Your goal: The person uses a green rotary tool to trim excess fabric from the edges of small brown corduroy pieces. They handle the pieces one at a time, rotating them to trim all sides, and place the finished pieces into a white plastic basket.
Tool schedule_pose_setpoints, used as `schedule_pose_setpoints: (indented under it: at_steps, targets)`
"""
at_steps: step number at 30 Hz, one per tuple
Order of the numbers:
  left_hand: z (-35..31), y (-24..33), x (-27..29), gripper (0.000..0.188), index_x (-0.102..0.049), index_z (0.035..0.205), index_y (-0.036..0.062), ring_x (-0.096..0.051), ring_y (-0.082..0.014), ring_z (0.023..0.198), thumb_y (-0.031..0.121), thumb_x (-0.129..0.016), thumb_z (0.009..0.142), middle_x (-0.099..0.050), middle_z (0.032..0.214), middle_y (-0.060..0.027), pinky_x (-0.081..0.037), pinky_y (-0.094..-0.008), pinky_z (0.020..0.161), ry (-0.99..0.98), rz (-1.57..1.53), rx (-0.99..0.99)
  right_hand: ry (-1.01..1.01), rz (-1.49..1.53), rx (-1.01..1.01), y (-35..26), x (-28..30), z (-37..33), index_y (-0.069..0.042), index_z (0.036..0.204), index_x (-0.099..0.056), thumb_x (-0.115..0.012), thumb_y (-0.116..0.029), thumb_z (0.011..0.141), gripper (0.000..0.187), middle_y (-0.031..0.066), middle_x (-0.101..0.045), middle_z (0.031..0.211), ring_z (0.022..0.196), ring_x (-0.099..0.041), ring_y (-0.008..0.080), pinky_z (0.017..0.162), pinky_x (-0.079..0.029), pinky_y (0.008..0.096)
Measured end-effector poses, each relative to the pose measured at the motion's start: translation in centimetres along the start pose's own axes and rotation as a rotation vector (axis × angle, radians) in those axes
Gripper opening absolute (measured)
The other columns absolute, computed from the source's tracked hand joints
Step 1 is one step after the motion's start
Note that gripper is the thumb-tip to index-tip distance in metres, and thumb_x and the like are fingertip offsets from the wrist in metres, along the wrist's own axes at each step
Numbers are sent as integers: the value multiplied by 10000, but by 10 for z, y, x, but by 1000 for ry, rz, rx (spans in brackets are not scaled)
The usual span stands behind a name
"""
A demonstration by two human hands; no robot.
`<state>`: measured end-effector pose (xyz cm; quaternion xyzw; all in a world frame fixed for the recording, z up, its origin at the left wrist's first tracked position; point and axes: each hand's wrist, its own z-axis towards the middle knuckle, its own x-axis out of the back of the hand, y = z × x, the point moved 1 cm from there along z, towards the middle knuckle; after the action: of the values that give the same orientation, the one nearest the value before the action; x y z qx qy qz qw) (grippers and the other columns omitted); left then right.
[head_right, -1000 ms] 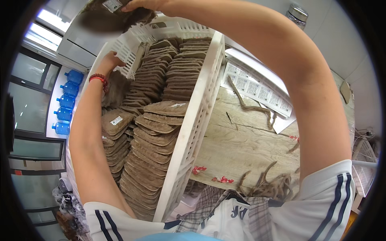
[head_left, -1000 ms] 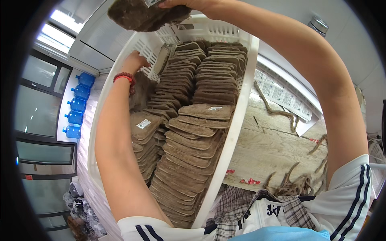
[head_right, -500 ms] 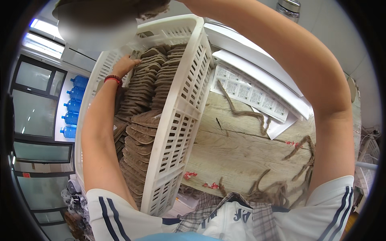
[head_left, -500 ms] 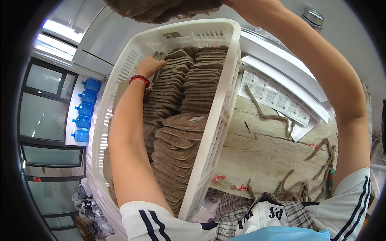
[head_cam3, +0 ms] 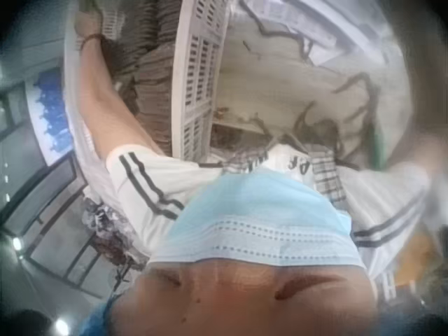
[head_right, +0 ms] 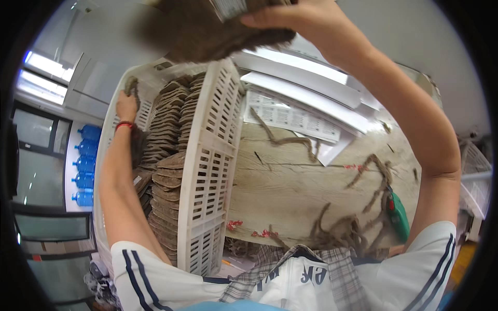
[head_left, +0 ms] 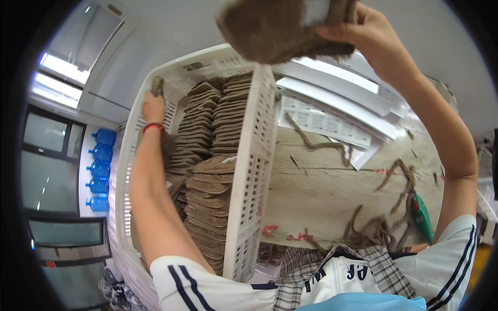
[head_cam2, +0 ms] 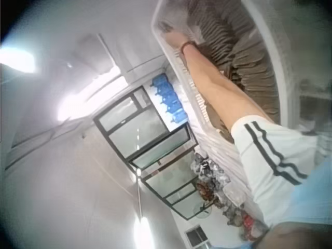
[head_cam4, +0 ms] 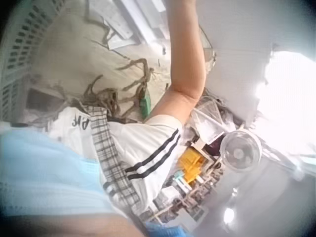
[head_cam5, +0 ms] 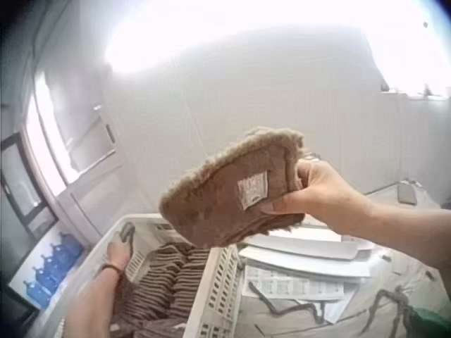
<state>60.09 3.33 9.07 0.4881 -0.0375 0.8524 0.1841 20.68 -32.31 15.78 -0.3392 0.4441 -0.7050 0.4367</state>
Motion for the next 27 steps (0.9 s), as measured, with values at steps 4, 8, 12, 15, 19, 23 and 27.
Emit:
schedule_pose_setpoints:
  at_steps: [4, 8, 12, 15, 19, 23, 27]
  targets:
    - [-7, 35, 79, 348, -593, 1125, 79, -613, -398, 951, 243, -574, 818, -661, 1011, -186, -477, -450, 819, 101, -156, -216, 20, -514, 425, 5, -1, -81, -53, 1135, -612, -768, -59, 738, 426, 99, -660, 1056, 974, -642, 205, 849, -526, 299]
    - [-63, 118, 155, 362, -600, 1183, 100, -601, -370, 975, 159, -568, 827, -635, 1054, -140, -482, -405, 830, 121, -215, -526, -391, -560, 586, 38, -17, -145, -17, 1206, -512, -714, 108, 572, 677, 151, -504, 1309, 1266, -454, 325, 1000, -461, 390]
    - [-165, 189, 235, 340, -598, 1151, 65, -608, -318, 905, 51, -560, 814, -595, 1012, -120, -499, -379, 764, 92, -54, -838, -762, -724, 701, 90, -29, -178, -46, 1265, -438, -564, -31, 827, 456, 145, -417, 1395, 1345, -356, 314, 1023, -459, 346]
    - [-233, 208, 268, 361, -599, 1147, 33, -592, -278, 830, -3, -584, 788, -570, 931, -112, -491, -371, 711, 102, 88, -1025, -755, -809, 632, 120, -9, -192, -72, 1335, -381, -460, -37, 899, 445, 127, -368, 1450, 1364, -336, 303, 1045, -445, 355]
    - [-315, 240, 266, 375, -580, 1156, -18, -558, -220, 836, 12, -591, 783, -562, 917, -95, -449, -313, 690, -16, 123, -1098, -697, -1007, 608, 121, 23, -209, -126, 1406, -354, -490, 12, 849, 590, 119, -346, 1480, 1339, -372, 307, 1065, -405, 387]
    - [-383, 264, 233, 424, -565, 1194, -30, -528, -200, 826, 69, -579, 782, -535, 908, -87, -414, -311, 671, -18, 51, -1130, -491, -1057, 454, 91, 39, -240, -124, 1399, -401, -528, 38, 804, 629, 130, -460, 1396, 1254, -463, 314, 1013, -423, 387]
    - [-457, 284, 207, 476, -530, 1236, -56, -508, -252, 848, -1, -538, 763, -520, 914, -102, -415, -350, 712, -56, -168, -1010, 90, -1091, 86, 57, 65, -332, -64, 1237, -539, -655, -59, 774, 478, 128, -590, 1134, 1069, -553, 289, 893, -464, 407]
